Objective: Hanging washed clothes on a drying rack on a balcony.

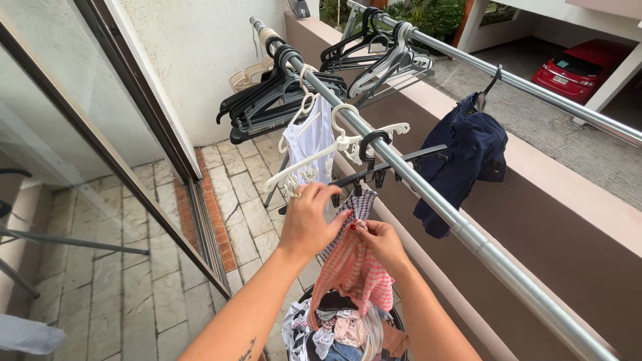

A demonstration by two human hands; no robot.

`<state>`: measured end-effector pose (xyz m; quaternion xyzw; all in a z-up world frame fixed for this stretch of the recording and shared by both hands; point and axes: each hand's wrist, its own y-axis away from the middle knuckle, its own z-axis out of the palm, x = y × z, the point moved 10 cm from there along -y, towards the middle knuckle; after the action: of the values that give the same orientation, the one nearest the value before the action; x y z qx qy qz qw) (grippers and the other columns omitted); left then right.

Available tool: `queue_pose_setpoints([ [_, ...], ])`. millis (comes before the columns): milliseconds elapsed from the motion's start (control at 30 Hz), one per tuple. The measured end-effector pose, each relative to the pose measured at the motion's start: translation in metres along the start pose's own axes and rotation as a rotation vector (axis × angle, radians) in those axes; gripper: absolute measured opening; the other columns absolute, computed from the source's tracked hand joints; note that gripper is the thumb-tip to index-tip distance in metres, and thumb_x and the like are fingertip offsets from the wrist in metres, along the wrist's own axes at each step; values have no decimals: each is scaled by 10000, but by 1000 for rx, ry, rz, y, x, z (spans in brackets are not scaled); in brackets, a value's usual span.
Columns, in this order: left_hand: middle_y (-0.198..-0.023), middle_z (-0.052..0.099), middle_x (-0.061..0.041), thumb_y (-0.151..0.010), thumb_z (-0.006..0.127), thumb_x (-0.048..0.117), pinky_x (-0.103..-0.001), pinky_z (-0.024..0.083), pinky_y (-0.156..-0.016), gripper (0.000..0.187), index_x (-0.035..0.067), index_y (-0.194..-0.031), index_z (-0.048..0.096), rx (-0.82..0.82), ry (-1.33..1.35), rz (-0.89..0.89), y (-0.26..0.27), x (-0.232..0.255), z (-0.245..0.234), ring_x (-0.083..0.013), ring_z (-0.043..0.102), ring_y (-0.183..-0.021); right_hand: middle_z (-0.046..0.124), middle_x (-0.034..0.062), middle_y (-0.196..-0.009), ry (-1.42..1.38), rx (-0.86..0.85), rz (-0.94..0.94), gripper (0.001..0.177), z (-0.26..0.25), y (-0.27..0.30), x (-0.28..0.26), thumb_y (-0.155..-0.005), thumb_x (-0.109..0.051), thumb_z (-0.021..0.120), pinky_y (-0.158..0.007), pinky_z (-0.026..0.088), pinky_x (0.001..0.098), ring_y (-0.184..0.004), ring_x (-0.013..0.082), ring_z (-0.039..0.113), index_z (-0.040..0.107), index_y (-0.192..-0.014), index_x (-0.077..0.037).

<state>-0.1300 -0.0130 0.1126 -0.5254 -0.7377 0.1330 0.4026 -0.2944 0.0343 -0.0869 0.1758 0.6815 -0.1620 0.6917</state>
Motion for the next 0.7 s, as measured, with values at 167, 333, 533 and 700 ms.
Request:
queue_pose_setpoints([
  [167, -1170, 703, -138, -689, 907, 519, -495, 458, -935, 737, 76, -1237, 695, -129, -402, -252, -49, -41, 16, -334, 620, -1162, 703, -3, -837, -12, 163, 103, 240, -3, -10, 13, -1004, -236, 674, -654, 470, 266, -709, 64, 563, 761, -989, -13],
  [333, -1031, 754, -121, -760, 880, 433, -426, 538, -873, 450, 139, -1088, 786, -383, -224, -479, -56, -101, 61, -292, 712, -984, 716, -41, -878, -111, 229, 113, 205, -3, -25, 14, -977, -236, 653, -693, 468, 245, -755, 41, 576, 770, -1032, -76],
  [533, -797, 754, -123, -690, 922, 383, -371, 552, -725, 386, 131, -969, 833, -431, -21, -430, -61, -114, 73, -246, 715, -745, 736, -14, -914, -54, 329, 185, 218, -3, -23, 9, -966, -255, 655, -688, 477, 262, -762, 65, 593, 759, -1078, -100],
  [700, -730, 743, -88, -633, 945, 367, -348, 543, -658, 398, 115, -919, 834, -444, 45, -436, -64, -120, 80, -179, 668, -639, 784, 93, -936, -255, 317, 196, 210, 8, -21, -1, -961, -203, 610, -744, 582, 310, -819, 154, 747, 681, -1110, -75],
])
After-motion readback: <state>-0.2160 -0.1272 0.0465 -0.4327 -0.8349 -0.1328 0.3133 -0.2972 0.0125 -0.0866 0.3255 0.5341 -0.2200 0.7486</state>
